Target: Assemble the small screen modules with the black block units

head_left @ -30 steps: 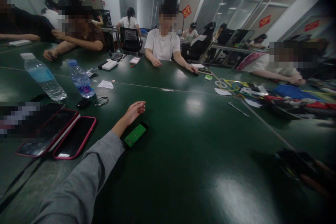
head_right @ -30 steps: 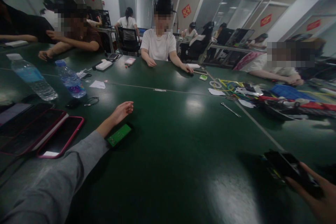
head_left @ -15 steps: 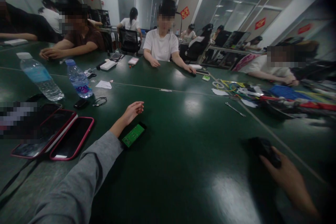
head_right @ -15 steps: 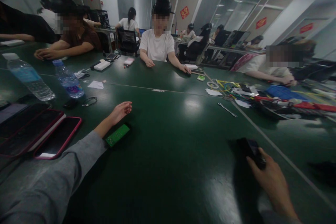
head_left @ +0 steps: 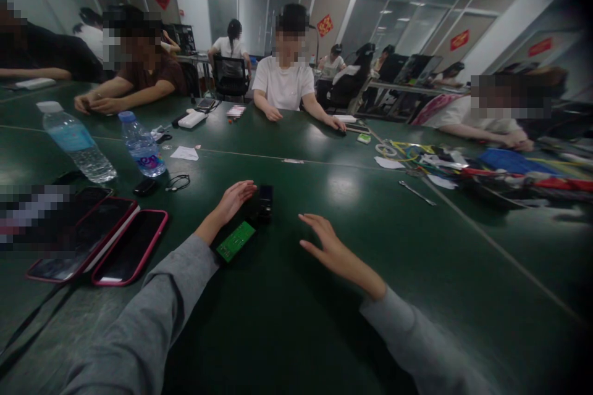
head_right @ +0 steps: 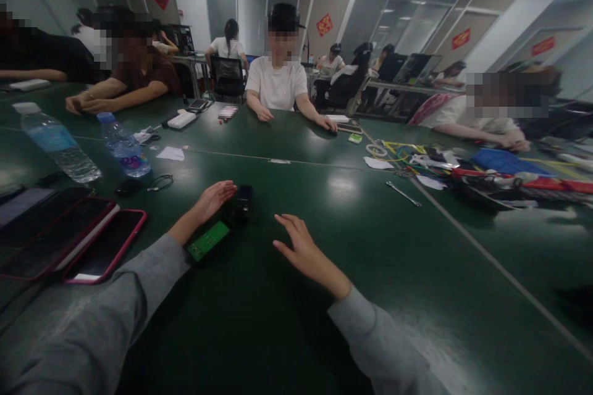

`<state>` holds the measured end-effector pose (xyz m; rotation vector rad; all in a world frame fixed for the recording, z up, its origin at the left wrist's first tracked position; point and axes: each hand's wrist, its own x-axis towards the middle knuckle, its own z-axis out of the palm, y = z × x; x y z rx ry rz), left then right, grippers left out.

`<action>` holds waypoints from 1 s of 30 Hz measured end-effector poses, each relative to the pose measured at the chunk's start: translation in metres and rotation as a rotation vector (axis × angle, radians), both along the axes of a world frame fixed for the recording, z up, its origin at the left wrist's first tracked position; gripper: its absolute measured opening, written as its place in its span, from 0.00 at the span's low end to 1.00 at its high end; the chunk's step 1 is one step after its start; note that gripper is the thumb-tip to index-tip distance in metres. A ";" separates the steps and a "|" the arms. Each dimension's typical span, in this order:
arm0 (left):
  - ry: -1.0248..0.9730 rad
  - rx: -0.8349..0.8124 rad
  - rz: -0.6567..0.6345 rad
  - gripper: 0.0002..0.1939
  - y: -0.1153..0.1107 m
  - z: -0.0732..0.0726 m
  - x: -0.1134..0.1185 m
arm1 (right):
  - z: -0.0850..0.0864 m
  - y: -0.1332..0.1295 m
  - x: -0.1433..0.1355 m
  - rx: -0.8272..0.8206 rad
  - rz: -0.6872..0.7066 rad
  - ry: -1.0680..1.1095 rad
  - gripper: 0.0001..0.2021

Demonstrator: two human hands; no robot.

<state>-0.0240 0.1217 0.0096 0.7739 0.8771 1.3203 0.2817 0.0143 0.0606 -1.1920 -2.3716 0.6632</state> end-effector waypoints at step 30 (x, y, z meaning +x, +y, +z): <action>0.352 0.274 -0.079 0.24 0.000 -0.008 0.011 | -0.022 -0.033 -0.095 0.308 0.301 -0.105 0.27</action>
